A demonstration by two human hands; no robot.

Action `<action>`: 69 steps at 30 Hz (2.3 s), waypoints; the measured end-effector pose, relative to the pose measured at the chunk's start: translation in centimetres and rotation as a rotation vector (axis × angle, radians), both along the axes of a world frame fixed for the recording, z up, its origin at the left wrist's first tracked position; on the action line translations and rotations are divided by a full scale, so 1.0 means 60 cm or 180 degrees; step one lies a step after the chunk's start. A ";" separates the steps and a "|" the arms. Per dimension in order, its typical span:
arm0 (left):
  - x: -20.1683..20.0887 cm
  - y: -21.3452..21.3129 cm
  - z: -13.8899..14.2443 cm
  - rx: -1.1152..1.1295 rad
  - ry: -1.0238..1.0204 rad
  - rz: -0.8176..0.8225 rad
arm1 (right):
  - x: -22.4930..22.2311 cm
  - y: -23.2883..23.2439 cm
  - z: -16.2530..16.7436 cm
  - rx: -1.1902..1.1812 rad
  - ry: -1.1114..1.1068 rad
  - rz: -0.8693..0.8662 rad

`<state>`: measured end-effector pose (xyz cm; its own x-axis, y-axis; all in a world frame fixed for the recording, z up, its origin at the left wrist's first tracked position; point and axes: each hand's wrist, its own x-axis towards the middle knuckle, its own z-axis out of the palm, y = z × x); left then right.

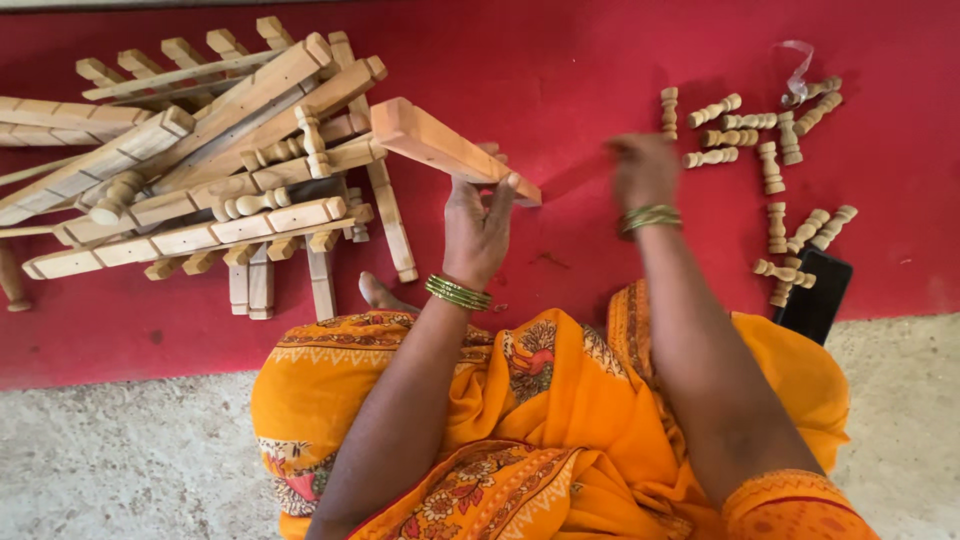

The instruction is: The person sits on the floor and assembles small wooden components by hand, fitting turned wooden pegs into holes in wooden bars and pressing the joints together. They pick pieces one at a time from piles on the mat and set assembled bars onto a growing stack of completed frames.

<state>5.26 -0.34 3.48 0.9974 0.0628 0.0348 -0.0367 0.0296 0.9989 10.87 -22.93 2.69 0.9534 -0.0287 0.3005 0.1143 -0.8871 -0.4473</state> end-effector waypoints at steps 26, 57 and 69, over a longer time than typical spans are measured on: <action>0.053 0.224 0.083 -0.2808 -0.0160 0.2872 | -0.002 -0.076 0.000 -0.0512 0.1668 -0.1747; -0.124 -0.052 0.003 -0.1429 0.0429 0.0010 | -0.216 0.106 0.044 0.2551 0.1686 0.1450; -0.091 0.006 -0.033 -0.3033 0.1019 0.0536 | -0.192 0.164 0.088 0.1801 0.0827 0.1260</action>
